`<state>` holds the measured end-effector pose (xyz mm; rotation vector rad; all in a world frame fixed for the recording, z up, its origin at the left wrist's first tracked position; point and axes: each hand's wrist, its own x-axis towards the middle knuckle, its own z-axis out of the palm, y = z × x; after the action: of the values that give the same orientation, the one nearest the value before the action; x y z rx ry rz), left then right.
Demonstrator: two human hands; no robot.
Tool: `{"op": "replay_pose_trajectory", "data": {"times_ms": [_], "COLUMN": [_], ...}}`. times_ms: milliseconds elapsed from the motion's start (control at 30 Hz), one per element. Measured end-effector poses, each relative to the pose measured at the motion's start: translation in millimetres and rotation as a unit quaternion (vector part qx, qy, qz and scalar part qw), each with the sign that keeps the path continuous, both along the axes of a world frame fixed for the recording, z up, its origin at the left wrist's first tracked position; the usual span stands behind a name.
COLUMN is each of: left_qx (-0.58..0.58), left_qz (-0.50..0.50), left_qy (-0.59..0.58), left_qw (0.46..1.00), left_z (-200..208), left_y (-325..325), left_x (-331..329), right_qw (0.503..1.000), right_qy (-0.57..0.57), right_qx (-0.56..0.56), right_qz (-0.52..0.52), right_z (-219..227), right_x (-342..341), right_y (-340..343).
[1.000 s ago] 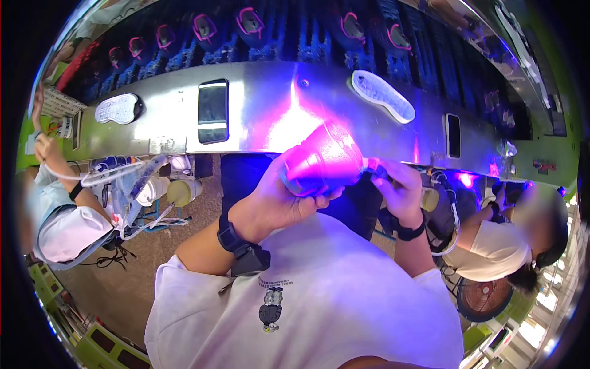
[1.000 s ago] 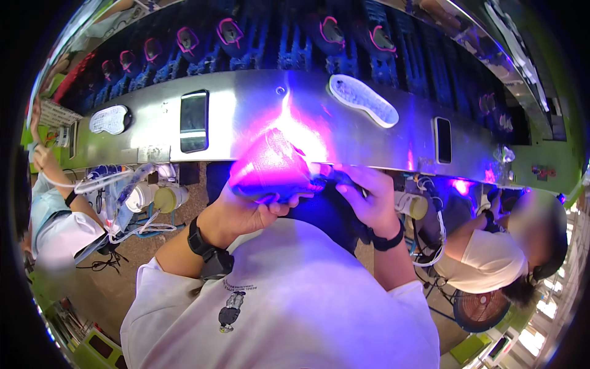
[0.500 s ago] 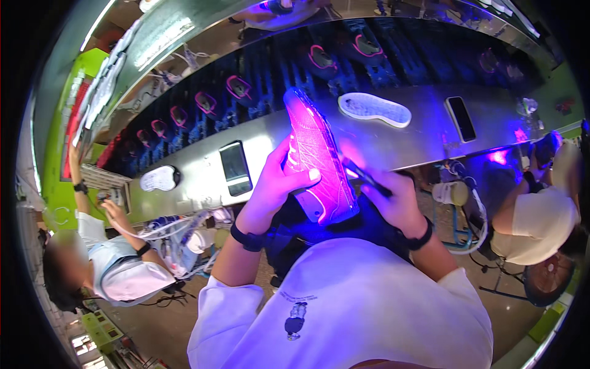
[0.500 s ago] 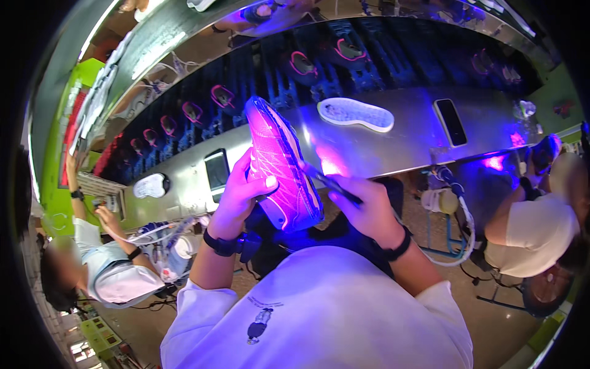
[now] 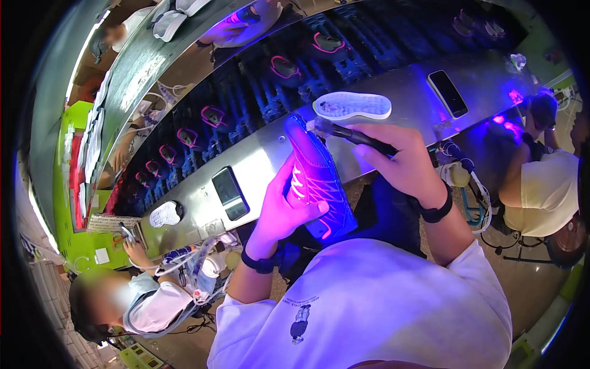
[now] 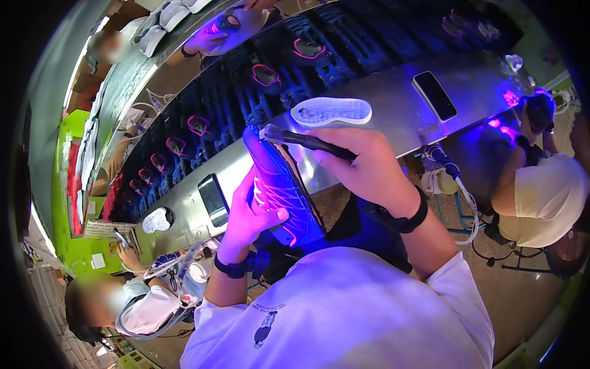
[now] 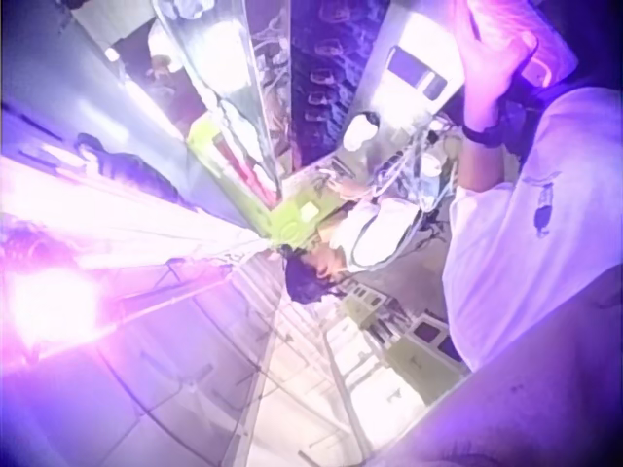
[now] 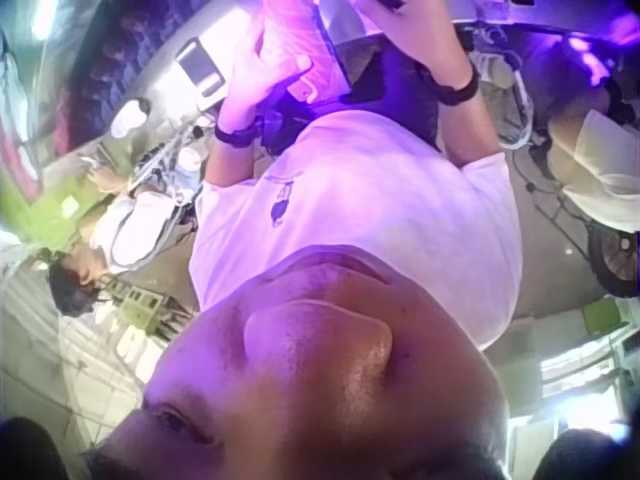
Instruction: The recorder is applying a substance, likely adhesive or a coating, to the upper edges and soles of shoes using a brush and a specialized light source.
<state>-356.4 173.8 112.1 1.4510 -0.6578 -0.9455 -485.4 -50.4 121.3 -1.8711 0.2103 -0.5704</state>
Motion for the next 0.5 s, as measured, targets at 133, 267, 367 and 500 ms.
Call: {"op": "replay_pose_trajectory", "data": {"times_ms": [133,267,367,500], "left_qx": [-0.012,-0.031,-0.015,0.005], "left_qz": [0.012,0.019,0.039,0.068], "left_qy": [0.007,0.07,0.118,0.137], "left_qw": [1.0,0.997,0.992,0.988], "left_z": [0.2,-4.8,-10.0,-28.9], "left_y": [-1.7,2.3,5.5,9.3], "left_x": [-1.7,1.2,3.2,14.7], "right_qw": [1.0,0.999,0.997,0.995], "right_qy": [0.016,-0.018,0.022,0.081], "right_qx": [-0.011,-0.039,-0.066,-0.027], "right_qz": [0.013,0.012,0.031,0.053], "right_z": [0.6,-20.7,-31.1,-63.4], "right_x": [-1.5,-4.9,-13.2,-21.8], "right_y": [0.2,3.2,4.8,-3.2]}}
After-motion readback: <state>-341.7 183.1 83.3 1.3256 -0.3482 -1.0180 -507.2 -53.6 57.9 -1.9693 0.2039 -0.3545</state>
